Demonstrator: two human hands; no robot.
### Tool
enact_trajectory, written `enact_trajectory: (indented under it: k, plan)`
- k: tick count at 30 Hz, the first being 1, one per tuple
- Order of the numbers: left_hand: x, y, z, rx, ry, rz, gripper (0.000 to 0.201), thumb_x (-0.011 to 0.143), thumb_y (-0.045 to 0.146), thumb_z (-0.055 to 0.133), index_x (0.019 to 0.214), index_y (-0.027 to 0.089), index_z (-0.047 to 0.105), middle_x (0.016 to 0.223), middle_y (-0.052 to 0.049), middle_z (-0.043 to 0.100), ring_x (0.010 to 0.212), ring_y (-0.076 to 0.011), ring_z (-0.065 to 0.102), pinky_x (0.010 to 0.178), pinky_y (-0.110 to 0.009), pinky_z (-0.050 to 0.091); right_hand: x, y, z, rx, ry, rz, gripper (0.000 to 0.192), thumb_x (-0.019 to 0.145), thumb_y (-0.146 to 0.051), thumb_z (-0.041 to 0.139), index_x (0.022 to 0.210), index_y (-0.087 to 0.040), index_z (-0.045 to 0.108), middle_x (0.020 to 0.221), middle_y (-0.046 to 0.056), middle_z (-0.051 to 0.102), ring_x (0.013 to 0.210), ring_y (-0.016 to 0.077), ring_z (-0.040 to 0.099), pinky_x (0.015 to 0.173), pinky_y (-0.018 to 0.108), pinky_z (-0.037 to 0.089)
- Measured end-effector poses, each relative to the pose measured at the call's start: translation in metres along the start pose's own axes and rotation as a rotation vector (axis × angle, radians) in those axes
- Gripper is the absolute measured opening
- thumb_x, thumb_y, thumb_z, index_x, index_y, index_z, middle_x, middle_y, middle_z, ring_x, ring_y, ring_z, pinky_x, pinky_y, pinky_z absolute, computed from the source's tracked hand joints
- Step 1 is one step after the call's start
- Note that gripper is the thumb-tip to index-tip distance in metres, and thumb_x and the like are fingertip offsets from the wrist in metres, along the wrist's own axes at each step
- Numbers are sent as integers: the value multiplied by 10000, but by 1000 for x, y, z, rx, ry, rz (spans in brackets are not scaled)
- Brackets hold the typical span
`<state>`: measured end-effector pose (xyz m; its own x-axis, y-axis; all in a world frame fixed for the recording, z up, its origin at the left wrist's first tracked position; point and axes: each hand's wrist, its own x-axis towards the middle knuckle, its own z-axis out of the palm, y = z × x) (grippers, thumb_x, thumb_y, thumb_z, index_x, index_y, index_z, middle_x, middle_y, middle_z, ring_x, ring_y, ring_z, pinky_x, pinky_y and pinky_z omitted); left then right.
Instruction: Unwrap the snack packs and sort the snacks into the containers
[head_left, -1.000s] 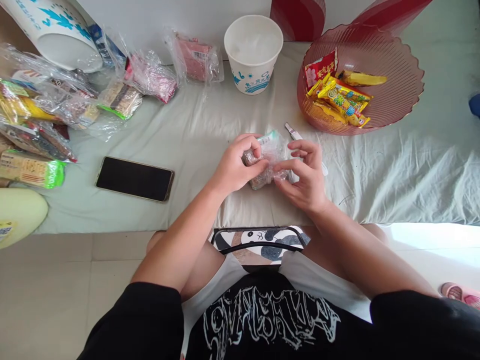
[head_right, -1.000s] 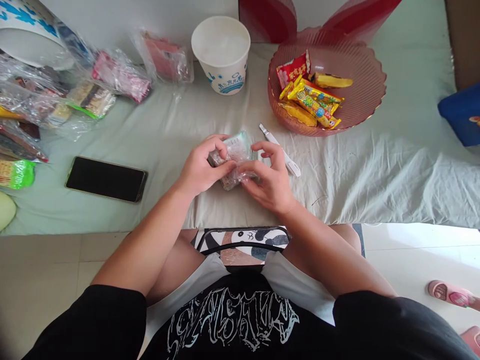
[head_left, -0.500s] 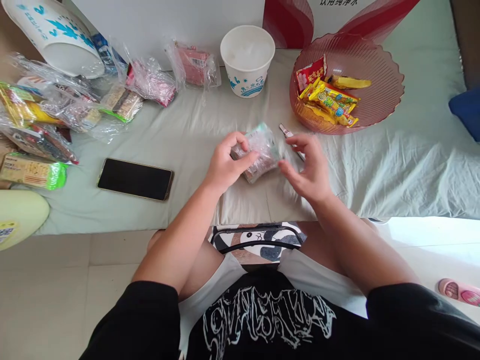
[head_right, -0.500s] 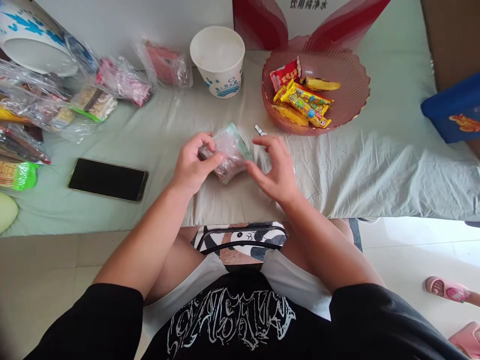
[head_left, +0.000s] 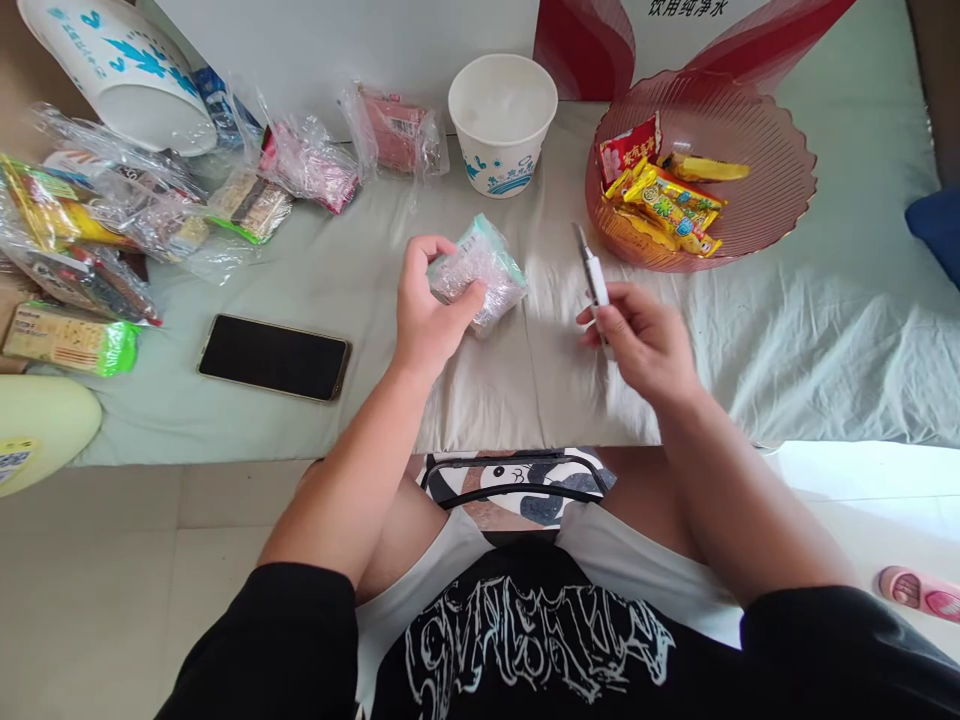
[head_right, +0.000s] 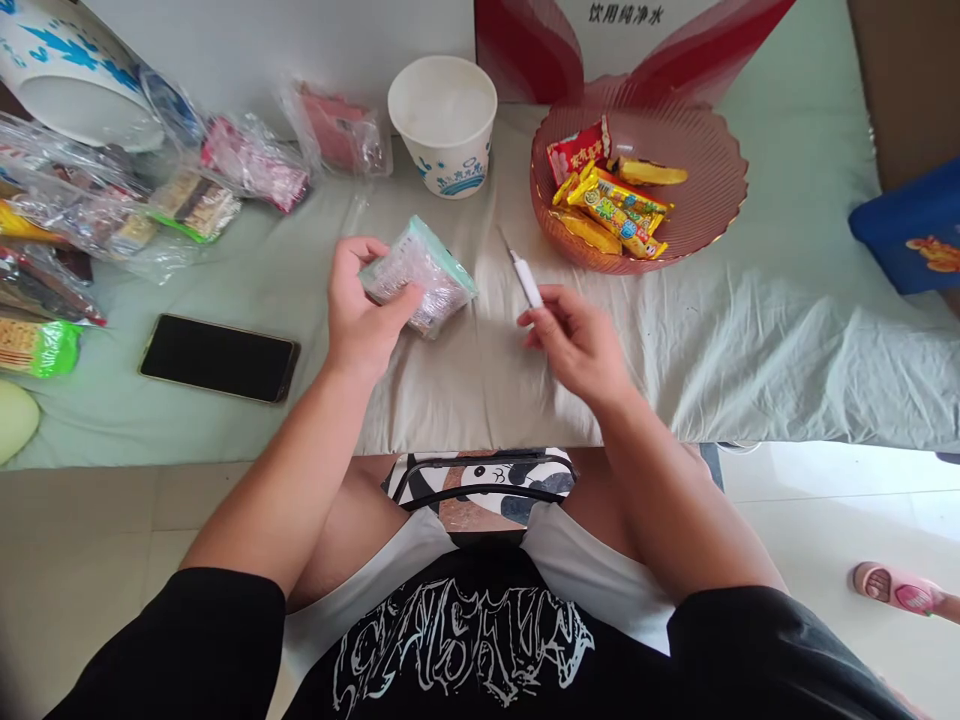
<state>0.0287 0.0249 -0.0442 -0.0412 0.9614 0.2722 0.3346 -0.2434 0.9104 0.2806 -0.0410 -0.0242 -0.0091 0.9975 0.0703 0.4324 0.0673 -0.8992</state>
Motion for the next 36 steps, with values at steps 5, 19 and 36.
enact_trajectory:
  k: [5, 19, 36]
  plan:
    - [-6, 19, 5, 21, -58, 38, 466, 766, 454, 887, 1053, 284, 563, 1124, -33, 613, 1130, -260, 636, 1015, -444, 555, -9, -22, 30, 168, -211, 29, 493, 976, -655, 584, 1112, -189, 671, 876, 55, 778, 644, 137, 699, 622, 273, 568]
    - [0, 11, 2, -158, -14, -116, 483, 732, 557, 854, 978, 271, 552, 973, -15, 626, 993, -233, 673, 858, -402, 576, -5, -30, 34, -144, -213, 23, 270, 970, -368, 527, 815, -201, 672, 612, -13, 667, 559, 133, 589, 606, 279, 420]
    - [-13, 11, 2, -76, -76, -123, 383, 805, 505, 825, 984, 269, 582, 1038, -21, 649, 1048, -205, 666, 877, -327, 554, 3, 22, 1, -496, 214, -246, 438, 844, -220, 593, 1269, -223, 700, 1236, 147, 727, 1125, 341, 680, 994, 560, 572]
